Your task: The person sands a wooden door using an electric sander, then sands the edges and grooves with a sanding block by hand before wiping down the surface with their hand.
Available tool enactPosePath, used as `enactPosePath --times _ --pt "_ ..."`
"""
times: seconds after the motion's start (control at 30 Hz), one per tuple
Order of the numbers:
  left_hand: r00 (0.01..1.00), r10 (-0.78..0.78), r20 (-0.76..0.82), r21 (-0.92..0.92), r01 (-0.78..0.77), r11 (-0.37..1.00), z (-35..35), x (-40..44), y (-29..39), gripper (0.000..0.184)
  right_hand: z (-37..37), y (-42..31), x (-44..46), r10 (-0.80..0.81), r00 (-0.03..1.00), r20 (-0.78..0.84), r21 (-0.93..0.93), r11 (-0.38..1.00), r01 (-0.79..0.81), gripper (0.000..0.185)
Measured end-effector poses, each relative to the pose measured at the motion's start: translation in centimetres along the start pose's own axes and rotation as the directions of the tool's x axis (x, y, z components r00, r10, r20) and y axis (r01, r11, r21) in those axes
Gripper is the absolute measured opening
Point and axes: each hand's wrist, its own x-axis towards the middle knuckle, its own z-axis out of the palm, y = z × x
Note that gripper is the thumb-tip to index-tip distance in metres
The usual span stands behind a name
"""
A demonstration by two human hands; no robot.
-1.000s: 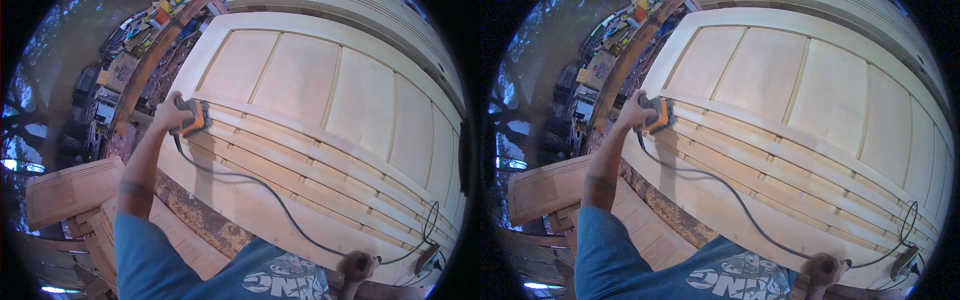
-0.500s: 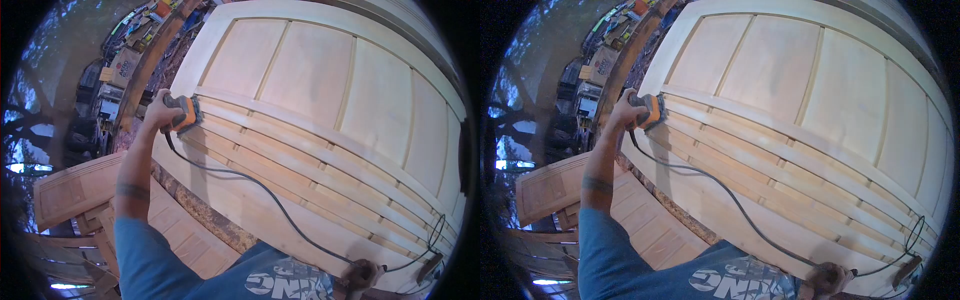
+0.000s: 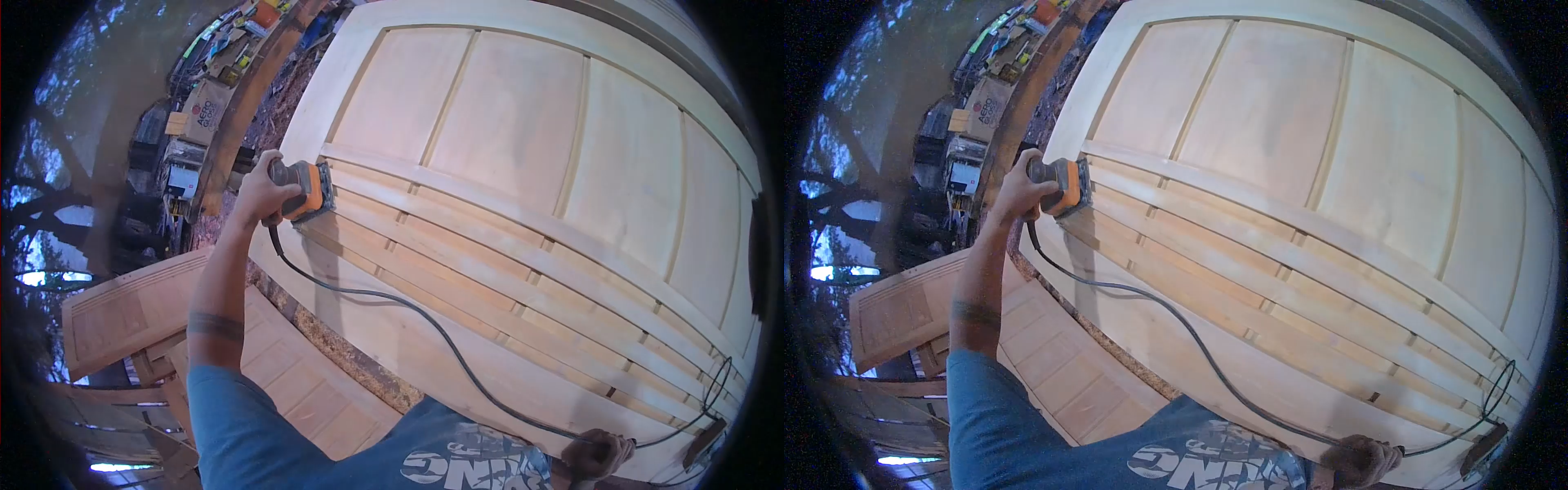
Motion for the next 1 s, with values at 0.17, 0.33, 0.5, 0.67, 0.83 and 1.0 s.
enactPosePath --times 0.17,0.33,0.5,0.67,0.83,1.0 --pt "0.965 -0.261 0.035 -0.093 0.263 0.96 -0.6 2.5 -2.0 0.081 -1.4 2.8 -1.7 -0.017 0.987 0.162 0.081 0.997 0.003 0.015" --pt "0.995 -0.089 0.046 -0.073 0.092 0.993 -0.1 0.3 1.5 0.081 -1.3 3.2 -2.7 0.009 0.989 0.148 0.1 0.995 -0.024 0.015" --pt "0.994 0.091 0.067 -0.053 -0.087 0.995 0.3 -4.9 8.1 0.076 -1.9 3.5 -2.3 -0.006 0.98 0.201 0.172 0.985 -0.029 0.017" --pt "0.976 0.206 0.066 -0.029 -0.204 0.979 1.3 -8.6 13.3 0.073 -2.6 4.2 -3.1 -0.014 0.986 0.166 0.259 0.965 -0.03 0.017" --pt "0.959 0.271 0.079 -0.051 -0.268 0.962 2.0 -12.7 20.6 0.071 -3.3 4.6 -3.7 -0.013 0.993 0.12 0.288 0.957 -0.023 0.017" --pt "0.906 0.416 0.076 -0.014 -0.416 0.909 3.0 -15.9 25.6 0.068 -3.9 3.9 -3.0 0.003 0.998 0.059 0.334 0.942 -0.023 0.02"
